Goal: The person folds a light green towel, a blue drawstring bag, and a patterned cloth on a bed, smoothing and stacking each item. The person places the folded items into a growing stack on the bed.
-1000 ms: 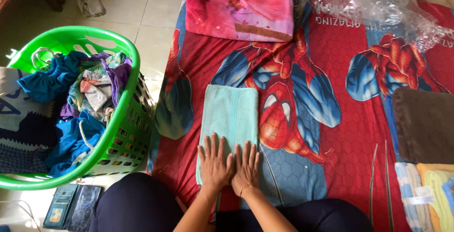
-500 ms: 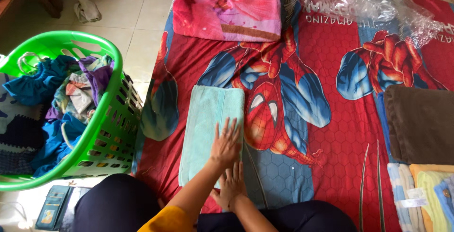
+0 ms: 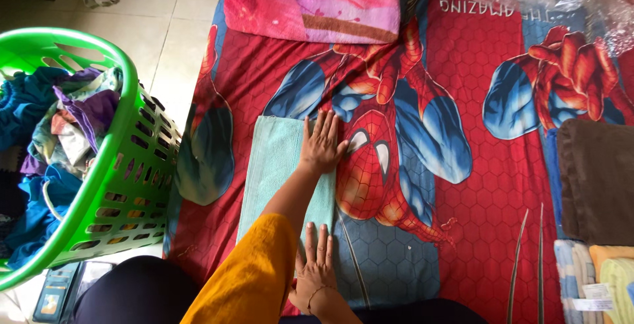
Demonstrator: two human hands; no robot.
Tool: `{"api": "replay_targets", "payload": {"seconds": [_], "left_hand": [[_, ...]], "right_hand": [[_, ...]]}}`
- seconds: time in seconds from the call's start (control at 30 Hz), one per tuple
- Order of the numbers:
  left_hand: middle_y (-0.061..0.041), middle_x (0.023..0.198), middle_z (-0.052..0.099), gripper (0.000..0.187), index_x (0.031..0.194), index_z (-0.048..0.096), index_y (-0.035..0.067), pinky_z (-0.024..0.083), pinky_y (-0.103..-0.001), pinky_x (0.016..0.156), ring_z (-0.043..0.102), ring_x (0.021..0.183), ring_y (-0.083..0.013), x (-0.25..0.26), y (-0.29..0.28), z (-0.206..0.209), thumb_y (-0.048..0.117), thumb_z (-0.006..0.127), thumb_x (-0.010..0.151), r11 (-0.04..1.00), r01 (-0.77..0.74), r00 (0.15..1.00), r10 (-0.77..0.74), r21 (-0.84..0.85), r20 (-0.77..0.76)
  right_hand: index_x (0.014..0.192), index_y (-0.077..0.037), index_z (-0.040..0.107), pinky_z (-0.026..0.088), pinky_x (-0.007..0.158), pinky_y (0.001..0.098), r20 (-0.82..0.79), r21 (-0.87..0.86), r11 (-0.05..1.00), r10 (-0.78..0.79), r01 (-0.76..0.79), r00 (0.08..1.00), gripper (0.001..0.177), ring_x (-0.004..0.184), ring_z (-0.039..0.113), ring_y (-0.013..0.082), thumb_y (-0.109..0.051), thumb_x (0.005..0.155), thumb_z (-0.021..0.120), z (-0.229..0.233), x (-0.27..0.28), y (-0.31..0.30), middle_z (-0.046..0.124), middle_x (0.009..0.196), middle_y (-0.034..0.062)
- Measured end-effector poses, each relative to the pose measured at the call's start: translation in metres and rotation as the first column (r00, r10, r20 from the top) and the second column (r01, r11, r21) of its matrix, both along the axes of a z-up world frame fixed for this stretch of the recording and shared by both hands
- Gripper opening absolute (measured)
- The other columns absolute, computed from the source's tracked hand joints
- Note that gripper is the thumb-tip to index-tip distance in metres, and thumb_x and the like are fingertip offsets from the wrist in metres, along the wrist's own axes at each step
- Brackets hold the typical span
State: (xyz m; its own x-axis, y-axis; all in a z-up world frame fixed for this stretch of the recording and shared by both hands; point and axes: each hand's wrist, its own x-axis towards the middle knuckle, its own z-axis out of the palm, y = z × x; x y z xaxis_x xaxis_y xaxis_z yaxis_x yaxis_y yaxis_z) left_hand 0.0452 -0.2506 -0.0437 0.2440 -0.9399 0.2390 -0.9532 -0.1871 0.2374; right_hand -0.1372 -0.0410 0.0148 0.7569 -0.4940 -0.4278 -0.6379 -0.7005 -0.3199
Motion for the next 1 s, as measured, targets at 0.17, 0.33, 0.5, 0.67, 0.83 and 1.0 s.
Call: {"api": "replay_targets", "payload": {"seconds": [0.17, 0.33, 0.5, 0.67, 0.83, 1.0], "left_hand": [[-0.024, 0.167, 0.022, 0.078, 0.160, 0.032, 0.006, 0.012, -0.061, 0.124, 0.016, 0.157, -0.0387, -0.005, 0.017, 0.011, 0.058, 0.042, 0.102, 0.983, 0.015, 1.000, -0.015, -0.185, 0.004], [-0.022, 0.167, 0.025, 0.073, 0.158, 0.037, 0.012, 0.014, -0.061, 0.123, 0.022, 0.155, -0.0407, -0.027, 0.126, 0.022, 0.056, 0.046, 0.100, 0.982, 0.145, 0.989, -0.148, -0.125, -0.014], [-0.017, 0.167, 0.025, 0.068, 0.157, 0.040, 0.017, 0.013, -0.060, 0.123, 0.020, 0.155, -0.0389, -0.023, 0.223, 0.033, 0.057, 0.044, 0.101, 0.996, 0.090, 0.995, -0.090, -0.015, -0.043], [-0.021, 0.166, 0.020, 0.071, 0.158, 0.036, 0.014, 0.011, -0.059, 0.121, 0.014, 0.154, -0.0398, -0.019, 0.268, 0.039, 0.058, 0.041, 0.101, 1.000, -0.008, 1.000, 0.008, -0.006, 0.025], [-0.024, 0.166, 0.016, 0.083, 0.158, 0.032, 0.014, 0.009, -0.059, 0.121, 0.010, 0.154, -0.0413, -0.023, 0.304, 0.054, 0.065, 0.047, 0.095, 0.993, -0.041, 0.998, 0.045, 0.110, -0.034], [-0.023, 0.168, 0.010, 0.113, 0.160, 0.023, 0.015, 0.006, -0.059, 0.121, 0.006, 0.156, -0.0397, -0.024, 0.333, 0.074, 0.073, 0.066, 0.073, 0.936, 0.018, 0.996, 0.014, 0.351, -0.088]], "right_hand": [[0.161, -0.005, 0.012, -0.007, 0.117, 0.0630, 0.152, -0.075, 0.997, 0.009, 0.003, 0.988, 0.107, 0.147, -0.014, 0.0576, -0.062, 0.086, 0.062, 0.008, -0.002, 0.001, -0.010, 0.164, 0.0314], [0.163, -0.007, 0.001, -0.009, 0.121, 0.0616, -0.115, 0.077, 0.997, 0.003, 0.006, 0.993, 0.112, 0.151, -0.019, 0.0548, -0.070, 0.090, 0.056, 0.028, 0.007, -0.002, -0.015, 0.167, 0.0276], [0.163, -0.008, 0.002, -0.008, 0.124, 0.0585, -0.160, 0.004, 1.000, -0.013, 0.014, 0.987, 0.111, 0.153, -0.019, 0.0515, -0.071, 0.090, 0.056, 0.028, 0.011, 0.001, -0.014, 0.168, 0.0266], [0.159, -0.011, 0.022, -0.002, 0.120, 0.0617, 0.142, -0.123, 0.990, -0.049, 0.067, 0.989, 0.099, 0.151, -0.009, 0.0501, -0.060, 0.086, 0.066, -0.012, -0.004, 0.003, -0.001, 0.166, 0.0258], [0.139, -0.017, 0.056, 0.030, 0.122, 0.0514, 0.683, -0.236, 0.885, -0.142, 0.401, 0.717, 0.052, 0.151, 0.032, 0.0451, -0.034, 0.093, 0.072, -0.069, -0.016, -0.003, 0.033, 0.165, 0.0249], [0.141, -0.012, 0.053, 0.046, 0.105, 0.0451, 0.613, -0.021, 0.767, -0.497, 0.641, 0.615, 0.068, 0.129, 0.054, 0.0372, -0.024, 0.078, 0.077, -0.065, -0.028, -0.017, 0.056, 0.140, 0.0193]]}}
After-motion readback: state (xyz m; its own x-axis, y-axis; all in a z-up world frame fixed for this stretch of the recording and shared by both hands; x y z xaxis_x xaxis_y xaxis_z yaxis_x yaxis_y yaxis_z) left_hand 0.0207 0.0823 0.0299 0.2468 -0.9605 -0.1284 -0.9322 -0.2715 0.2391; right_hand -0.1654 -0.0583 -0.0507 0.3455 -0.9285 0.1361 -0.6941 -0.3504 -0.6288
